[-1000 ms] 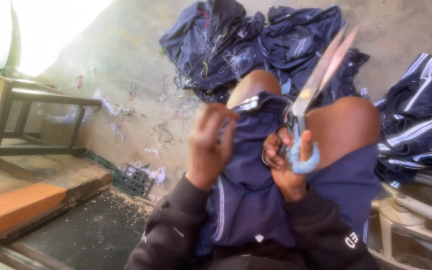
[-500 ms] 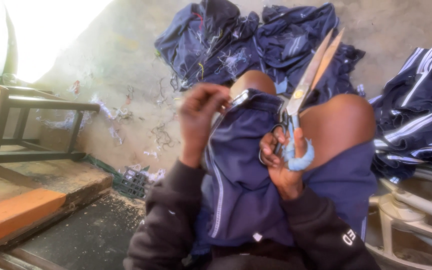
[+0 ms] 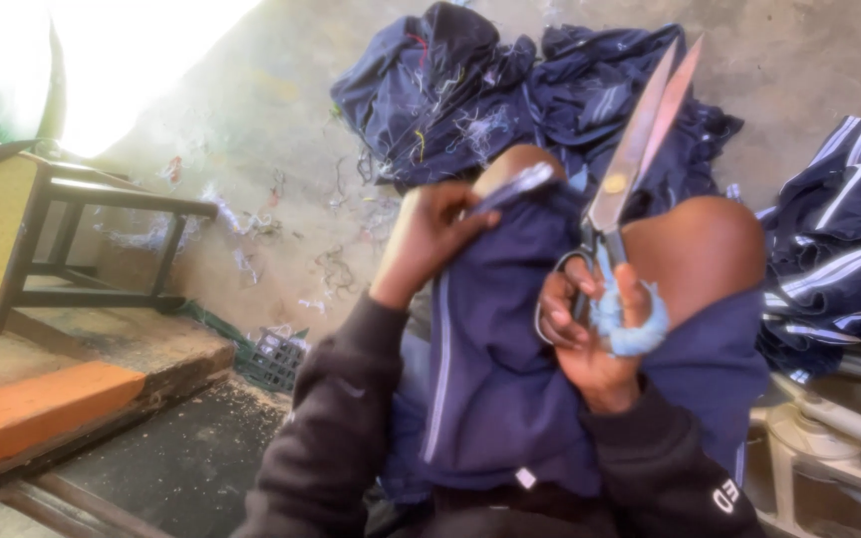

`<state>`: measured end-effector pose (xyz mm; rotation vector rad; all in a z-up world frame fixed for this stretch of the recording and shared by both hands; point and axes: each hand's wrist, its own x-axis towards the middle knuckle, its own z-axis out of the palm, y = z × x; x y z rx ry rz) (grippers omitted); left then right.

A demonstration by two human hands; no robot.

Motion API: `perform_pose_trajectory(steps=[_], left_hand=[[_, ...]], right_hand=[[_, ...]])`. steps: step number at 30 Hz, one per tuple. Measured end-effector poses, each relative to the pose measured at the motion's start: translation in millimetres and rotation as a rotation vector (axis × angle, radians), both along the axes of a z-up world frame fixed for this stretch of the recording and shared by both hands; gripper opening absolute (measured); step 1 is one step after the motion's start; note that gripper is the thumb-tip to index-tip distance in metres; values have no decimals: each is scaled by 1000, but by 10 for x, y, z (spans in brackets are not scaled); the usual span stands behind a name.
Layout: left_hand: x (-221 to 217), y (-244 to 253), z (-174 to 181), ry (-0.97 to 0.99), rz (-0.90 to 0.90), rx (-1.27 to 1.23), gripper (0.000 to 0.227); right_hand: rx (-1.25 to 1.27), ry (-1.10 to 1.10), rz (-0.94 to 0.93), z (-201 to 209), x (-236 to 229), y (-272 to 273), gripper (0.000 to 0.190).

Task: Trimming loose threads from blue fabric garments using large tailor scissors as a finishing step in production.

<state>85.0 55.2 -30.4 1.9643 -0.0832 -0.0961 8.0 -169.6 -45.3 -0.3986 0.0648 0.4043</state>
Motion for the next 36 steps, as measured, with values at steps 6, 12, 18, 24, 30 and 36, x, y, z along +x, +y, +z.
perform_pose_trajectory(steps=[6, 12, 18, 24, 30, 36], left_hand=[[1105, -385, -198, -159, 153, -607, 77], [319, 67, 384, -246, 65, -168, 49], [-971, 420, -135, 199, 231, -84, 37], [-1334, 366, -302, 312, 241, -67, 27], [-1029, 569, 101, 233, 494, -569, 17], [-839, 673, 110, 135, 536, -73, 21]], right_hand=[[30, -178, 100, 227, -100, 125, 52], [14, -82, 171, -864, 3, -3, 42], [-95, -27, 165, -660, 121, -94, 42], [17, -4, 230, 53, -16, 151, 49], [-19, -9, 372, -607, -334, 185, 47], [-92, -5, 312, -898, -230, -60, 43]])
